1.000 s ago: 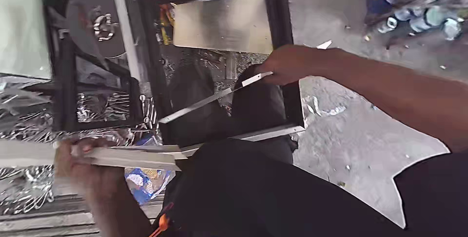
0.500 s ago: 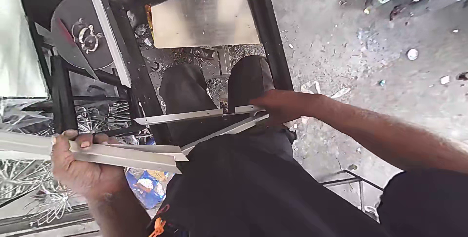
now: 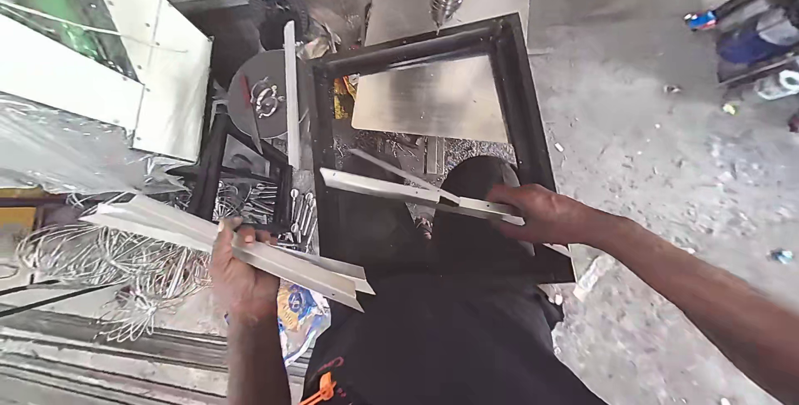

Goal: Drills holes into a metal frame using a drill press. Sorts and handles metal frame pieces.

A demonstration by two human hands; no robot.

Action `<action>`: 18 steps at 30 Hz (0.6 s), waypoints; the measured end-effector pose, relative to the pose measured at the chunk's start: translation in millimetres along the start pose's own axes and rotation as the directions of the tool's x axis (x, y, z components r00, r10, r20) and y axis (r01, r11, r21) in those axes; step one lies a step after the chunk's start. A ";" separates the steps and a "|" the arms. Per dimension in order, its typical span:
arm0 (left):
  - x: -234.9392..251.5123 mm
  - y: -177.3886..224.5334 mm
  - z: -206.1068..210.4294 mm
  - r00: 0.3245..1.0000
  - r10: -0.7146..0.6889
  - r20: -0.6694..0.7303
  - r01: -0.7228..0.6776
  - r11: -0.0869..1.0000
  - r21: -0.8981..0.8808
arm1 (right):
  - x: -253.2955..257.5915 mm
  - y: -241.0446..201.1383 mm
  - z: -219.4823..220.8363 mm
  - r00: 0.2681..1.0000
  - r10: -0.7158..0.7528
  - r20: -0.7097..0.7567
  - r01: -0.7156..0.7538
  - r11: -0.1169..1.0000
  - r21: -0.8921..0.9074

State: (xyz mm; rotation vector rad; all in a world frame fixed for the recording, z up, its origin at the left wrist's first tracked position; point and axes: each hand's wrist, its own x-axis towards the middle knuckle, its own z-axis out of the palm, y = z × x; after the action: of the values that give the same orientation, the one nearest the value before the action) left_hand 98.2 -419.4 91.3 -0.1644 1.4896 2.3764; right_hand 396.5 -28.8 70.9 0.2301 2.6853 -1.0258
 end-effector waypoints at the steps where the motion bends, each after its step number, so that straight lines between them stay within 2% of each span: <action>1: 0.8 -0.5 0.1 1.000 0.003 -0.003 -0.003 1.000 -0.004 | -1.2 0.2 -2.5 0.999 0.033 -0.015 -0.033 0.999 0.023; 5: 3.9 -6.4 5.7 0.999 0.002 -0.053 -0.002 1.000 -0.001 | -17.0 -8.0 -14.1 0.963 0.266 0.047 -0.270 0.950 0.157; 10: 8.6 -27.4 22.1 0.998 -0.043 -0.035 0.042 0.998 -0.046 | -38.8 -20.6 -3.4 0.920 0.390 0.031 -0.382 0.881 0.278; 12: 8.4 -37.3 34.3 0.998 -0.057 0.015 0.057 0.997 -0.052 | -41.5 -31.7 0.1 0.921 0.386 -0.048 -0.357 0.888 0.289; 15: 7.5 -50.0 57.4 0.993 -0.104 0.053 0.108 0.991 -0.078 | -22.1 -58.5 4.1 0.927 0.263 -0.266 -0.197 0.948 0.250; 18: 8.2 -64.4 84.4 0.978 -0.168 0.122 0.183 0.975 -0.125 | 12.8 -90.3 1.2 0.935 0.145 -0.325 -0.043 0.953 0.301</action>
State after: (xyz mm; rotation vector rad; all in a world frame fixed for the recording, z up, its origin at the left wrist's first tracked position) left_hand 118.6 -316.8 71.7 -0.1854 1.2115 2.3037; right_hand 363.1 -95.6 123.3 0.6465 2.7721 -1.4676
